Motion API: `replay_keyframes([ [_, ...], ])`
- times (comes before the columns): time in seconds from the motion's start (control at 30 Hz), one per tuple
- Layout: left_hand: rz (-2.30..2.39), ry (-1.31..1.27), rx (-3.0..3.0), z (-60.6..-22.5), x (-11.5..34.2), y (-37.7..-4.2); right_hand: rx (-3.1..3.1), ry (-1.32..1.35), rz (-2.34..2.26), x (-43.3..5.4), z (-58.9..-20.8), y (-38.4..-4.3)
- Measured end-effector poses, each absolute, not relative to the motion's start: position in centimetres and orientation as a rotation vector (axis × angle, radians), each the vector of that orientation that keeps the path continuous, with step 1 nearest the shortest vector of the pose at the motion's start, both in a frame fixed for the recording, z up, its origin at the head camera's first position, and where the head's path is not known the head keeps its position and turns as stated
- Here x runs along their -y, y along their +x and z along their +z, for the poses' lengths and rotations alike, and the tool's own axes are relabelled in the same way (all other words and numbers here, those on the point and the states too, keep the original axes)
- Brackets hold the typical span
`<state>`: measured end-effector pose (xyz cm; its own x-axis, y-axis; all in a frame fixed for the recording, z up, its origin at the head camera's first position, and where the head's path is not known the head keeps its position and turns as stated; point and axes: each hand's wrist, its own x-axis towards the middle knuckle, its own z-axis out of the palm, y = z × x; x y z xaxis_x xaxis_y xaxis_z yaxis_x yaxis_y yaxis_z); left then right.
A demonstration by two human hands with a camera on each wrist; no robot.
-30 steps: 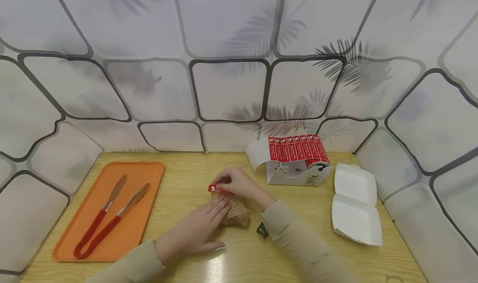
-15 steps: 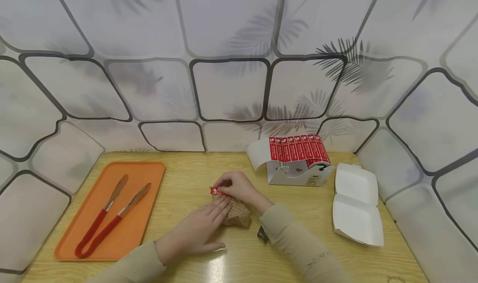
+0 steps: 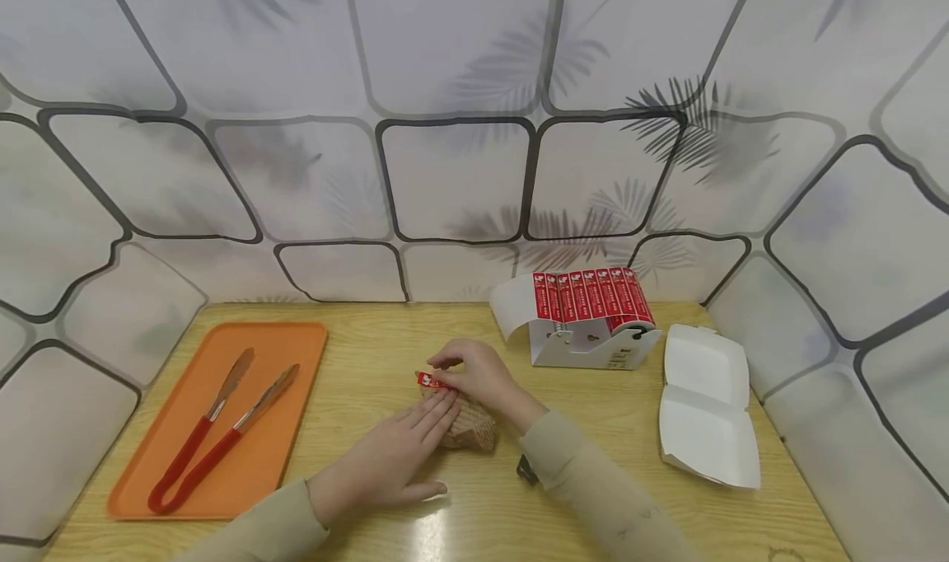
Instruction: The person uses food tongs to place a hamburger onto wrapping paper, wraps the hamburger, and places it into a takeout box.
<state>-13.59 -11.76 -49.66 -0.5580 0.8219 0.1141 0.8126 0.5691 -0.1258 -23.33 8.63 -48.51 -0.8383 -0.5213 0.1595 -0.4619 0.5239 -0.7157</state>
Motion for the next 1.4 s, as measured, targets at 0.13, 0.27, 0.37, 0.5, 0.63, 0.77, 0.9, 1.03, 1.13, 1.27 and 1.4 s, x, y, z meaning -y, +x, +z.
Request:
replay_keyframes([
  [0.13, 0.079, -1.385, 2.647, -49.7, 11.7, -13.6, -2.798, -0.919, -1.195, -9.6, -47.9, -22.5],
  [0.27, 0.067, -1.389, 2.658, -49.9, 11.7, -13.6, -2.955, -1.059, -1.009, -10.6, -47.6, -20.9],
  [0.37, 0.063, -1.391, 2.666, -49.9, 11.7, -13.6, -3.040, -1.214, -0.760, -11.5, -48.2, -19.3],
  [0.5, 0.053, -1.390, 2.668, -49.9, 11.7, -13.5, -3.028, -1.318, -0.451, -12.3, -49.5, -17.4],
  [0.63, 0.043, -1.378, 2.667, -49.8, 11.7, -13.5, -2.961, -1.281, -0.321, -12.5, -50.3, -16.5],
  [0.77, 0.037, -1.364, 2.690, -49.7, 11.8, -13.5, -2.916, -1.242, -0.344, -12.1, -50.4, -16.4],
  [0.9, -0.050, -1.320, 2.737, -49.5, 11.9, -13.6, -2.891, -1.223, -0.334, -11.7, -50.7, -16.6],
  [1.03, -0.088, -1.213, 2.712, -49.5, 12.0, -14.0, -2.895, -1.235, -0.300, -11.3, -50.9, -16.6],
  [1.13, -0.053, -1.117, 2.706, -49.8, 11.9, -14.5, -2.899, -1.256, -0.301, -11.1, -50.7, -16.5],
  [1.27, -0.055, -1.011, 2.819, -50.2, 11.8, -15.1, -2.903, -1.277, -0.333, -11.1, -50.7, -16.4],
  [1.4, -0.115, -0.991, 2.910, -50.4, 11.7, -15.2, -2.893, -1.250, -0.355, -11.1, -50.9, -16.3],
])
